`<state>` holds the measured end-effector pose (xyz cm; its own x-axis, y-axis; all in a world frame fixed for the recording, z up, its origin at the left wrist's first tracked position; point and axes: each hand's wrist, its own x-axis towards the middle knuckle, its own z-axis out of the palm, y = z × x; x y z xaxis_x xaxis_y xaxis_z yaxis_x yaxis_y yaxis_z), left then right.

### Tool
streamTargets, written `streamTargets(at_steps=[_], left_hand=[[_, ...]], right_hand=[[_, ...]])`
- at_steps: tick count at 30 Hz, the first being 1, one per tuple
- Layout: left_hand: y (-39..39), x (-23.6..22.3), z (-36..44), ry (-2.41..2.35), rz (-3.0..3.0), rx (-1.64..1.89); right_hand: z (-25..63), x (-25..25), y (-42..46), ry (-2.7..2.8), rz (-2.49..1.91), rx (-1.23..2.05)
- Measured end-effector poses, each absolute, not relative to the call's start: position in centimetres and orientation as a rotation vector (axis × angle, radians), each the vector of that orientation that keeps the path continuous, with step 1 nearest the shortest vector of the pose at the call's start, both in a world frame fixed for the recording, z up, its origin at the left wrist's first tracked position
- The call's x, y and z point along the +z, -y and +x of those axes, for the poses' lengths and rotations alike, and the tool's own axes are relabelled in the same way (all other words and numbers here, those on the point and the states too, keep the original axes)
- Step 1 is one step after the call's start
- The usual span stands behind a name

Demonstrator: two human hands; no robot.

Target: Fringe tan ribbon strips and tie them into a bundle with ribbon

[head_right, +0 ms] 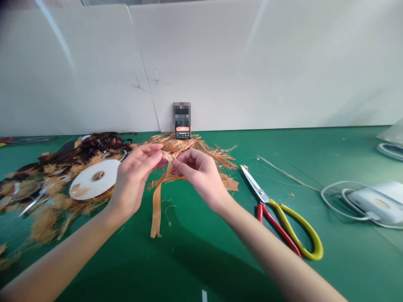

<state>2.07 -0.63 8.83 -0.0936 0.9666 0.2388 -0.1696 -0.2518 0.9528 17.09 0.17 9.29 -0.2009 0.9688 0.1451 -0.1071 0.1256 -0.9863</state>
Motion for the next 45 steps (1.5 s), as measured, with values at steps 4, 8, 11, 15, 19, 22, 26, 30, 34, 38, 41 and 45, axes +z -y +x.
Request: streamTargets(at_steps=[4, 8, 11, 15, 19, 22, 26, 30, 34, 38, 41, 45], left_hand=[[0.7, 9.0, 2.0, -1.077, 1.292, 1.446], [0.7, 9.0, 1.7, -1.1, 1.3, 1.421], [0.6, 9.1, 1.6, -1.088, 1.285, 1.42], [0.5, 9.3, 1.4, -1.048, 1.195, 1.464], [0.0, 9.5, 1.1, -1.048, 1.119, 1.549], [-0.2, 9.6, 1.1, -1.027, 1.145, 1.544], [0.1, 9.8, 1.2, -1.007, 1.207, 1.37], [0.3, 9.6, 1.2, -1.038, 1.196, 1.244], [0.2, 9.3, 1.0, -1.073, 1.244, 1.274], [0.3, 9.1, 1.2, -1.074, 1.311, 1.313], [0.3, 9.0, 1.3, -1.072, 1.312, 1.356], [0.3, 9.1, 1.3, -1.064, 1.278, 1.427]], right_hand=[[17.0, 9.4, -0.1, 1.344, -0.933, 1.307], [17.0, 9.6, -0.1, 1.261, -0.889, 1.368], [17.1, 9.7, -0.1, 1.238, -0.855, 1.422], [17.3, 9.8, -0.2, 1.242, -0.879, 1.404], [17.3, 9.8, -0.3, 1.223, -0.897, 1.381], [17.3, 9.8, -0.3, 1.2, -0.897, 1.398], [17.3, 9.6, -0.4, 1.219, -0.889, 1.409], [17.3, 9.4, -0.5, 1.248, -0.86, 1.41], [17.3, 9.2, -0.6, 1.21, -0.842, 1.394], [17.4, 9.3, -0.7, 1.214, -0.829, 1.362], [17.5, 9.2, -0.6, 1.195, -0.821, 1.371], [17.5, 9.2, -0.5, 1.168, -0.807, 1.41]])
